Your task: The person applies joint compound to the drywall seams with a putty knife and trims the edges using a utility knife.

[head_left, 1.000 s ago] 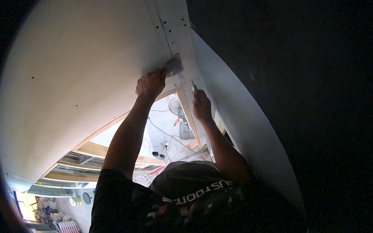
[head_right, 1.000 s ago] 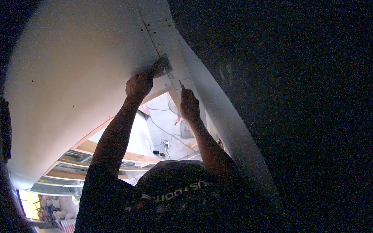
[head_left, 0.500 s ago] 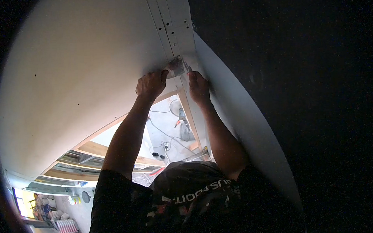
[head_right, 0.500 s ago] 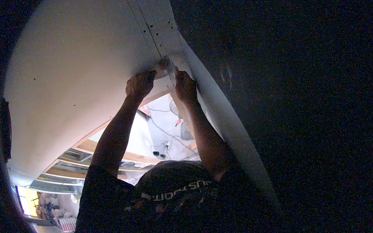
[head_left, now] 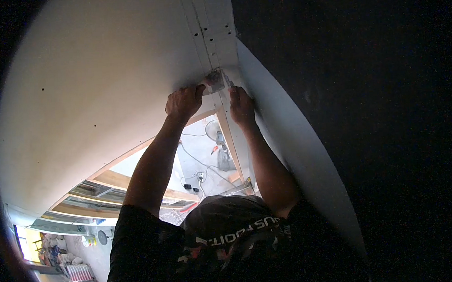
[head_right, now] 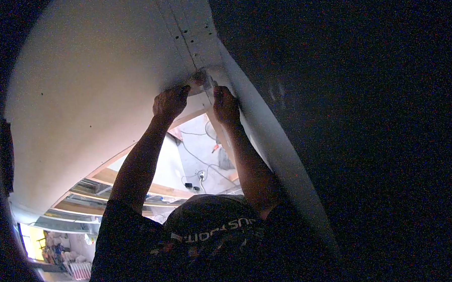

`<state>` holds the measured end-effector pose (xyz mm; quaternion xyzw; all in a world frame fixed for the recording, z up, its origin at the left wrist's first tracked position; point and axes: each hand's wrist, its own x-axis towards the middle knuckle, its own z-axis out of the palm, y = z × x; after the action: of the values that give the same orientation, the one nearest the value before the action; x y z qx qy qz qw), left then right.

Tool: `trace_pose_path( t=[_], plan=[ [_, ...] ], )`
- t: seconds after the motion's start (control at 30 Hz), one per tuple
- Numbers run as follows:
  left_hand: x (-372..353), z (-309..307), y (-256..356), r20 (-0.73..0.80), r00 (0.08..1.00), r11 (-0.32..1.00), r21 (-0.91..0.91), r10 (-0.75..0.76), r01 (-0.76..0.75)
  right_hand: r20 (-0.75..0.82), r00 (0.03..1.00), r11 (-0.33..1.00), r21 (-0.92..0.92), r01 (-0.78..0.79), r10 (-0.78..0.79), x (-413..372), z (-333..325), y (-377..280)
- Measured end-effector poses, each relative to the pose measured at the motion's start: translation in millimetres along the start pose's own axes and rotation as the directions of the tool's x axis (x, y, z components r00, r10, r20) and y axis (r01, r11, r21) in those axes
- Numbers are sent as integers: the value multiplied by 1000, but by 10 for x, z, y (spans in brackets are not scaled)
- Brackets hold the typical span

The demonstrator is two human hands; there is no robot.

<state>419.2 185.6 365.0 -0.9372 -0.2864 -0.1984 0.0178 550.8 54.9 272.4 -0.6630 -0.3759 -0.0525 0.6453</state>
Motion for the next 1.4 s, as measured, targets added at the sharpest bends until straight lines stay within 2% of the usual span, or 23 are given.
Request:
trace_pose_path(
  t=[0.17, 0.27, 0.33, 0.37, 0.43, 0.57, 0.67, 0.73, 0.77, 0.83, 0.97, 1.07, 1.13, 1.4],
  plan=[
    [17, -14, -12, 81, 995, 999, 18, -52, 51, 15, 999, 998, 47, -40, 40, -12, -4, -45],
    [16, 19, -39, 52, 999, 999, 46, 2, -5, -28, 999, 999, 33, 29, -28, -12, 47, 31],
    [7, -9, -13, 93, 994, 998, 15, -56, 55, -7, 1000, 1000, 29, -10, 10, 1, 67, 79],
    [5, -16, -12, 94, 994, 998, 13, -58, 57, -4, 1000, 1000, 29, -11, 11, 10, 71, 105],
    [8, -32, -3, 80, 996, 999, 7, -32, 31, 73, 992, 991, 77, -111, 105, 29, 71, 146],
    [-11, -108, 31, 85, 996, 1000, -10, -18, 19, 70, 991, 987, 103, -123, 116, 41, 96, 183],
    [-7, -107, 39, 89, 995, 998, 6, -55, 55, 27, 997, 997, 18, -69, 69, 40, 78, 125],
    [13, -110, 42, 135, 987, 997, 24, -82, 79, -42, 998, 994, -107, 38, -43, 43, 72, 71],
    [10, -93, 32, 136, 987, 996, 25, -84, 81, -40, 998, 994, -106, 38, -42, 29, 61, 48],
    [5, -43, 8, 16, 1000, 1000, -13, 10, -9, 37, 989, 983, -121, -135, 140, 27, -9, -135],
    [3, -19, -1, 42, 999, 999, -37, -28, 30, 44, 987, 977, -151, -150, 158, 22, -43, -229],
    [34, 77, -76, 103, 994, 999, 32, -26, 23, 59, 990, 983, -141, -122, 131, 37, -52, -200],
    [-3, 21, -35, -13, 1000, 1000, -19, 23, -23, 50, 994, 989, -112, -95, 101, 34, -36, -161],
    [-25, -94, 33, 16, 1000, 1000, -13, -25, 25, 76, 991, 987, -125, -96, 106, 43, -48, -167]
  ],
)
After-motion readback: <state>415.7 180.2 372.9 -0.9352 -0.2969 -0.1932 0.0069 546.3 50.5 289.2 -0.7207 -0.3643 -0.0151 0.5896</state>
